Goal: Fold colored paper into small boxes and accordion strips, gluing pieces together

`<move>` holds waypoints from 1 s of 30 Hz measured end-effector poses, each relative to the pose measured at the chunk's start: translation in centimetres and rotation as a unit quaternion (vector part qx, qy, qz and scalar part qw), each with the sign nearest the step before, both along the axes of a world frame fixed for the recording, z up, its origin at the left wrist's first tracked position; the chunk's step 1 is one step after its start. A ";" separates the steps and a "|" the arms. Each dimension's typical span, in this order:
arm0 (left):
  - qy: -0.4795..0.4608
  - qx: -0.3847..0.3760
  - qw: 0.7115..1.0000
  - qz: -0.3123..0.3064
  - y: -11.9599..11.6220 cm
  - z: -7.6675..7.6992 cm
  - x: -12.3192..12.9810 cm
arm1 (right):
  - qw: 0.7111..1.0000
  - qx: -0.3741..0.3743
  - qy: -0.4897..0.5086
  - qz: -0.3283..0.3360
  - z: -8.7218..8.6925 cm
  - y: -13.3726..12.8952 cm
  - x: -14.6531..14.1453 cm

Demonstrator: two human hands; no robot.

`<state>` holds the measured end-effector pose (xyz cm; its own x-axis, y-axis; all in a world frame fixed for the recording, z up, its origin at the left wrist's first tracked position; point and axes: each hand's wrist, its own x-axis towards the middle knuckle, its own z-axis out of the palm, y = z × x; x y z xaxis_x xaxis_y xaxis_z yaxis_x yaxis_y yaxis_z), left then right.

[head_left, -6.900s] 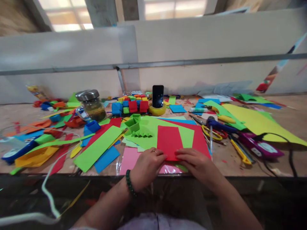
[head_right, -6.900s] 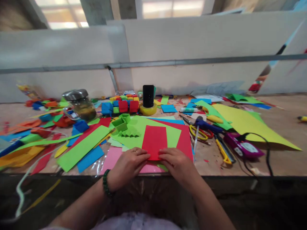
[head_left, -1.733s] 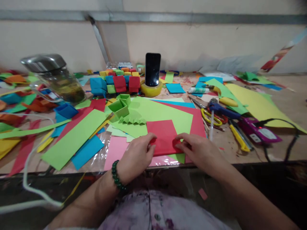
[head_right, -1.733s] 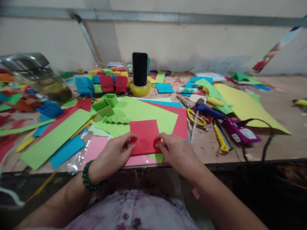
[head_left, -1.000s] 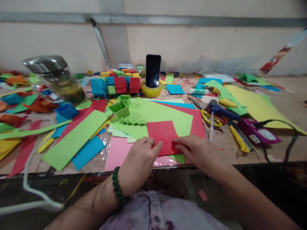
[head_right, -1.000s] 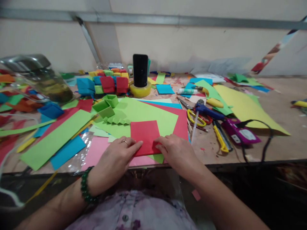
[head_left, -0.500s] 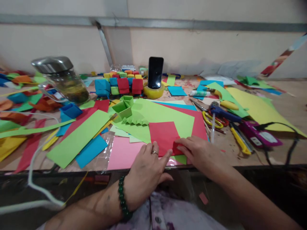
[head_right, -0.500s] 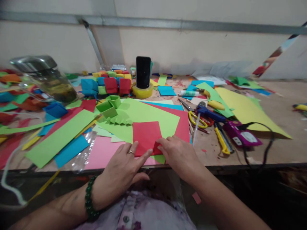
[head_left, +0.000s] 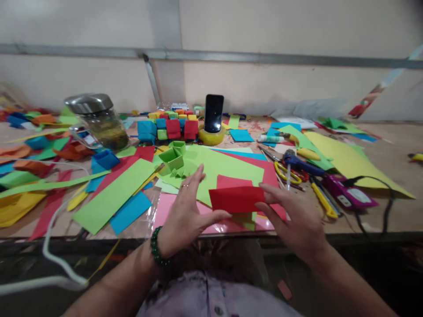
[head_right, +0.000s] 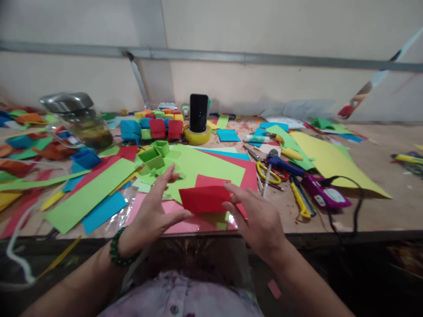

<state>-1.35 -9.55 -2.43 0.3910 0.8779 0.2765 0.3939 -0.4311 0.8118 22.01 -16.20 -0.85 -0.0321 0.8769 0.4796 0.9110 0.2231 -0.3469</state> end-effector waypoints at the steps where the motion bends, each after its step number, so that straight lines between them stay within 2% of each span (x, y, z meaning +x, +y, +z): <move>1: -0.026 -0.049 0.998 -0.023 0.0 0.0 0.1 | 1.000 -0.001 0.019 -0.002 0.0 -0.3 -0.1; 4: -0.057 -0.169 0.980 -0.087 -0.7 -0.1 1.0 | 0.989 -0.081 0.125 0.007 -0.3 -1.1 -0.8; 6: -0.061 -0.164 0.980 -0.093 -1.4 -0.3 1.6 | 0.966 -0.159 0.203 0.033 -0.6 -1.2 -1.2; 8: -0.063 -0.115 0.988 -0.076 -1.9 -0.3 1.8 | 0.945 -0.197 0.253 0.056 -0.7 -1.2 -1.4; 11: -0.042 -0.076 0.996 -0.021 -1.8 0.1 1.0 | 0.938 -0.170 0.298 0.052 -0.4 -1.0 -1.1; 12: -0.029 -0.089 0.996 -0.013 -1.6 0.2 0.6 | 0.939 -0.143 0.310 0.045 -0.3 -1.0 -0.9; 14: -0.007 -0.161 0.986 -0.039 -1.3 0.5 -0.1 | 0.947 -0.063 0.313 0.034 0.1 -1.2 -0.7; 16: -0.039 -0.283 0.953 -0.100 -1.3 0.7 -0.3 | 0.954 0.024 0.293 0.068 0.3 -1.7 -1.0; 18: -0.144 -0.412 0.887 -0.152 -1.5 0.8 0.0 | 0.950 0.071 0.259 0.160 0.2 -2.3 -1.6; 20: -0.263 -0.504 0.803 -0.179 -1.7 0.7 0.7 | 0.939 0.070 0.217 0.258 -0.1 -3.0 -2.4; 21: -0.313 -0.521 0.775 -0.176 -1.7 0.7 1.1 | 0.937 0.058 0.192 0.285 -0.3 -3.2 -2.8; 22: -0.352 -0.523 0.760 -0.160 -1.7 0.7 1.4 | 0.939 0.040 0.170 0.296 -0.4 -3.4 -3.1; 24: -0.387 -0.499 0.767 -0.113 -1.7 0.7 2.0 | 0.952 -0.004 0.150 0.267 -0.6 -3.6 -3.5; 26: -0.378 -0.467 0.793 -0.098 -1.8 0.9 2.4 | 0.967 -0.035 0.168 0.190 -0.6 -3.5 -3.6; 28: -0.353 -0.444 0.813 -0.133 -2.2 1.1 2.7 | 0.973 -0.018 0.211 0.087 -0.4 -3.2 -3.3; 30: -0.339 -0.424 0.822 -0.173 -2.8 1.4 2.9 | 0.967 0.012 0.254 0.007 -0.2 -2.7 -2.9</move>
